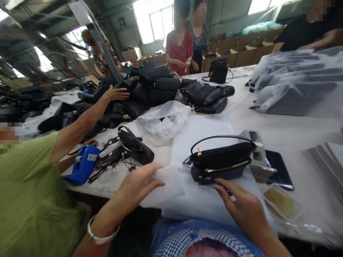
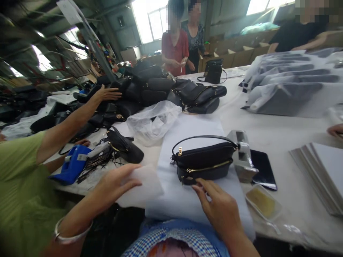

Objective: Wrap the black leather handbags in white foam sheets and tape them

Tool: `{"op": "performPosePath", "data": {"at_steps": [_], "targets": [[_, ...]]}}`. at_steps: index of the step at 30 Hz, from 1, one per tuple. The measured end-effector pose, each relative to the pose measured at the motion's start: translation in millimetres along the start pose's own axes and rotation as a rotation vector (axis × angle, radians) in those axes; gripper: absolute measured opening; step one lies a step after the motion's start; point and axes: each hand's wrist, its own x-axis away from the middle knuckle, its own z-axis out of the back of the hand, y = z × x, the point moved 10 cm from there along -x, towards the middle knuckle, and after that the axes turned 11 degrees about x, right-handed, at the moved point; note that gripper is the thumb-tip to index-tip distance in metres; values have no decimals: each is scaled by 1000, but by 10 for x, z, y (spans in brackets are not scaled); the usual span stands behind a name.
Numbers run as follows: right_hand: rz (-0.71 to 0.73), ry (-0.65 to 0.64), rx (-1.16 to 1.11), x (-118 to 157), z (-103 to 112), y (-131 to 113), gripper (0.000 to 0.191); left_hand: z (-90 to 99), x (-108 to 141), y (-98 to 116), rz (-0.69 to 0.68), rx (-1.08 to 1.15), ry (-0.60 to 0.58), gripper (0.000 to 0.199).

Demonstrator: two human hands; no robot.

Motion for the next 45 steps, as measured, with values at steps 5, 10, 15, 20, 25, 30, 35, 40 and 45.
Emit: {"op": "performPosePath", "data": {"at_steps": [5, 10, 15, 20, 25, 30, 35, 40, 45], "targets": [[67, -155, -256, 224, 121, -299, 48, -807, 3, 871, -257, 188, -263, 30], [-293, -139, -227, 441, 182, 273, 37, -1105, -212, 770, -223, 458, 0, 22], [-453, 86, -12, 586, 569, 981, 42, -1350, -291, 339, -101, 529, 375, 26], [-383, 34, 15, 489, 497, 1018, 41, -1681, -278, 178, 69, 979, 316, 24], [-253, -102, -171, 219, 55, 565, 39, -1666, -158, 186, 167, 1201, 279, 34], [-237, -174, -573, 0, -348, 194, 38, -1682, -163, 195, 131, 1132, 312, 25], [-277, -166, -623, -28, -421, 187, 32, -1609, -108, 278, -4, 864, 330, 16], [-307, -207, -703, -19, -428, 172, 35, -1285, 3, 48, 24, 630, 492, 28], [-340, -256, -769, -3, -491, 124, 38, -1655, -198, 30, 199, 1201, 105, 51]]}}
